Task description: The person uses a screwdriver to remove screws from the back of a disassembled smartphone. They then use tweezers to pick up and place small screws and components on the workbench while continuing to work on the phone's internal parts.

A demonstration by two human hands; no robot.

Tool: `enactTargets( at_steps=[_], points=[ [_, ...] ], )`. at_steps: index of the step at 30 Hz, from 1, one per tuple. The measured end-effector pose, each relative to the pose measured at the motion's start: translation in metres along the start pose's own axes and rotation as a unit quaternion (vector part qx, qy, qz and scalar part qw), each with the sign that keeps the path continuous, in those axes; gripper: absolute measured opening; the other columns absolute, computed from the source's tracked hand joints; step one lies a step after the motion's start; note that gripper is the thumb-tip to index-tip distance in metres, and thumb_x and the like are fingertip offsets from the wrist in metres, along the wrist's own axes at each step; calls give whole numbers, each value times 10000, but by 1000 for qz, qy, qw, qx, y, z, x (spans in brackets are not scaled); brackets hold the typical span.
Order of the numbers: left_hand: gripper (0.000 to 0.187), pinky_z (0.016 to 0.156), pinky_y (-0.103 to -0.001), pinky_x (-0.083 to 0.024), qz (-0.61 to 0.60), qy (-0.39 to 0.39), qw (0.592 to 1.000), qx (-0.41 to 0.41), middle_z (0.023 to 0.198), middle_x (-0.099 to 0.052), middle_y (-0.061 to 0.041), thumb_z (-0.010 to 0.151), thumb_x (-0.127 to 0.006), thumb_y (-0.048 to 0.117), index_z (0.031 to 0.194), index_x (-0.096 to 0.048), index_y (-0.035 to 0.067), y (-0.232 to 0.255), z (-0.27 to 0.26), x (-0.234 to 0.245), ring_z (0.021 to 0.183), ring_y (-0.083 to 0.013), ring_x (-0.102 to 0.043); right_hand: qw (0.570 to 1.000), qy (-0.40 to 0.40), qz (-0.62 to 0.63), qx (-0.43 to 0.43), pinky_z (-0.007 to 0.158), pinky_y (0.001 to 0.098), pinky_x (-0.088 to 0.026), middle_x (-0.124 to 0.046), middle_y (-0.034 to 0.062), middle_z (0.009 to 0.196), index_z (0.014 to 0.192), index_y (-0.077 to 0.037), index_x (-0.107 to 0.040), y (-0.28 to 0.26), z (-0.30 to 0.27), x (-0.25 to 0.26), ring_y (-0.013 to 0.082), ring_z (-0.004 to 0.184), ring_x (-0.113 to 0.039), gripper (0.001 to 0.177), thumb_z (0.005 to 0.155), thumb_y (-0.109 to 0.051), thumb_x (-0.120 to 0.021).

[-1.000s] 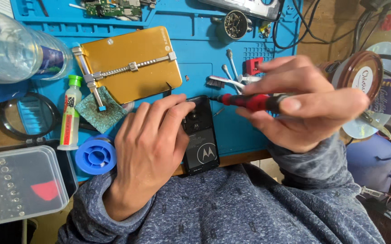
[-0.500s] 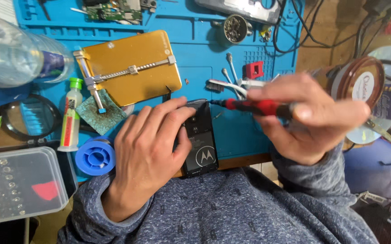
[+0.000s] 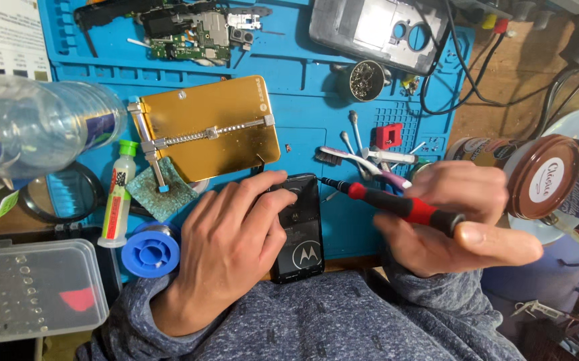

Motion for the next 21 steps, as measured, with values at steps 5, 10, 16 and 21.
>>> enactTargets(
  at_steps=[5, 10, 16, 21],
  points=[
    [285, 802, -447, -533, 1, 0, 1000, -1, 1418, -776, -26, 1018, -702, -2, 1222, -814, 161, 0, 1, 1, 1029, -275, -748, 999, 32, -8, 7, 951, 519, -684, -640, 198, 1157, 1427, -267, -347, 2, -23, 3, 347, 1015, -675, 650, 987, -91, -792],
    [296, 829, -437, -551, 0, 4, 1000, -5, 1418, -779, -26, 1006, -709, -19, 1216, -816, 159, 1, 1, 3, 1056, -262, -761, 1000, 1, -13, -4, 936, 462, -691, -594, 102, 1120, 1436, -268, -335, 1, -15, -2, 261, 953, -627, 813, 910, -149, -944],
    [292, 789, -450, -518, 11, -2, 1000, -8, 1413, -760, -34, 1017, -700, 5, 1231, -808, 171, 2, 0, 3, 1010, -279, -732, 981, -143, -102, -82, 1142, 553, -572, -785, 14, 1024, 1215, -278, -651, 23, -53, 5, 267, 942, -706, 400, 947, -282, -948],
    [358, 790, -448, -513, 10, -4, 1000, -3, 1436, -748, -28, 927, -677, -2, 1223, -794, 163, 1, 0, 3, 1003, -283, -719, 992, -107, 34, -50, 1330, 769, -541, -716, 138, 1365, 1486, -342, -234, 0, -17, -11, 409, 1323, -749, 750, 1077, 44, -732]
  ],
)
Point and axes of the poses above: each hand's wrist, its own z-axis towards the middle knuckle, its own x-axis out of the back of the hand, y = z × x, the point moved 8 cm from there along z, towards the middle knuckle
